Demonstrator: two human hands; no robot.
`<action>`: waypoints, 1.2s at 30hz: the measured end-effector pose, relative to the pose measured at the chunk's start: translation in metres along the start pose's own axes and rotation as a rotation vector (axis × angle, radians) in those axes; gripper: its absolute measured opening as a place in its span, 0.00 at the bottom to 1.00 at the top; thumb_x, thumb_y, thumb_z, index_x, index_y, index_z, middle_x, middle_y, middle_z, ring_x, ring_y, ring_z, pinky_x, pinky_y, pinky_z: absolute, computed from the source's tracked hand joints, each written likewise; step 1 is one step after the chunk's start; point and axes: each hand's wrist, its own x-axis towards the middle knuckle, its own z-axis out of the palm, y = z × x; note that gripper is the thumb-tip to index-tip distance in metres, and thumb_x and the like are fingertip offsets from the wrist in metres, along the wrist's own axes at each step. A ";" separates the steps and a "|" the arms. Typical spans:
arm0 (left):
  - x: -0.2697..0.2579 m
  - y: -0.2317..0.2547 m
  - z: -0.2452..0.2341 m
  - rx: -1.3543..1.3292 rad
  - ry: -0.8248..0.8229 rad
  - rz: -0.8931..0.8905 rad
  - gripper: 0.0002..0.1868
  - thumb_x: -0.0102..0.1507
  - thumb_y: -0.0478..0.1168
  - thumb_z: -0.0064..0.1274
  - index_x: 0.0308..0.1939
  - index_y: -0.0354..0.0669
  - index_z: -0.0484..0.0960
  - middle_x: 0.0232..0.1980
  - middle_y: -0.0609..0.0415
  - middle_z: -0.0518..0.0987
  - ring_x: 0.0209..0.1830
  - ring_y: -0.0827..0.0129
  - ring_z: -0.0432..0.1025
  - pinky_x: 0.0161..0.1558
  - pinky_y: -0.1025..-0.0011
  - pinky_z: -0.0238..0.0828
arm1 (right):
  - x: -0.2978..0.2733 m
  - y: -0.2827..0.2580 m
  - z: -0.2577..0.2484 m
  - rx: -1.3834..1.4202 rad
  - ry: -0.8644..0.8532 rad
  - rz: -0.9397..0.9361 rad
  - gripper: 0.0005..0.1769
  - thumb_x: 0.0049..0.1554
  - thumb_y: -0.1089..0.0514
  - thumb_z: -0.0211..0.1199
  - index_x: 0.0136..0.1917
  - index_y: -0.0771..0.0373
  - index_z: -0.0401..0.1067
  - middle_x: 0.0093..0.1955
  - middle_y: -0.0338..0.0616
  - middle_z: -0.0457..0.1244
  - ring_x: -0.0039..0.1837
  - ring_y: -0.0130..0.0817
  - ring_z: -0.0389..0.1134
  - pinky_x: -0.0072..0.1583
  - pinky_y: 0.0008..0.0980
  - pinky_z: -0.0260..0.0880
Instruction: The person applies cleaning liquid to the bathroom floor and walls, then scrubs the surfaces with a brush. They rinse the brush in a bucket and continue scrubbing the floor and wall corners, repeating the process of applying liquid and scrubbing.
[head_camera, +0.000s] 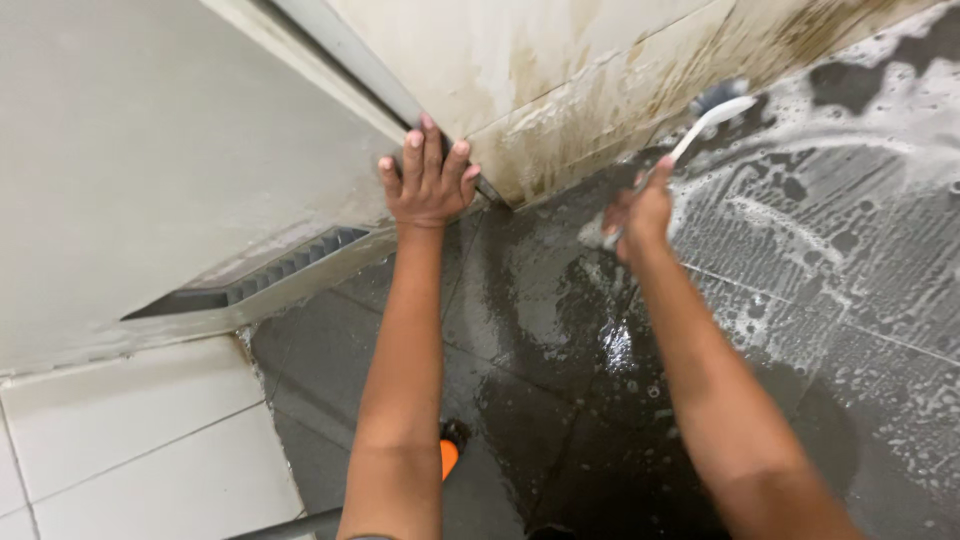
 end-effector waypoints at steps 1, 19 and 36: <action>-0.002 0.002 0.001 0.005 -0.002 -0.006 0.33 0.80 0.60 0.16 0.86 0.58 0.34 0.82 0.52 0.59 0.87 0.62 0.39 0.83 0.51 0.22 | -0.011 0.010 0.000 -0.067 -0.090 -0.039 0.32 0.64 0.25 0.37 0.46 0.55 0.58 0.25 0.31 0.49 0.23 0.27 0.49 0.24 0.32 0.52; -0.010 0.005 0.009 0.000 0.018 -0.034 0.34 0.79 0.60 0.17 0.86 0.56 0.32 0.82 0.49 0.61 0.87 0.60 0.40 0.82 0.50 0.23 | -0.062 0.054 0.004 -0.734 -0.137 -0.417 0.15 0.70 0.49 0.37 0.58 0.58 0.61 0.29 0.31 0.55 0.25 0.23 0.55 0.24 0.24 0.54; 0.023 0.050 -0.040 -0.254 -0.094 -0.305 0.37 0.78 0.47 0.35 0.86 0.42 0.38 0.85 0.38 0.44 0.89 0.50 0.31 0.83 0.43 0.19 | -0.048 0.040 -0.007 -0.838 -0.164 -0.646 0.23 0.74 0.41 0.38 0.62 0.61 0.64 0.34 0.35 0.56 0.31 0.28 0.60 0.31 0.36 0.60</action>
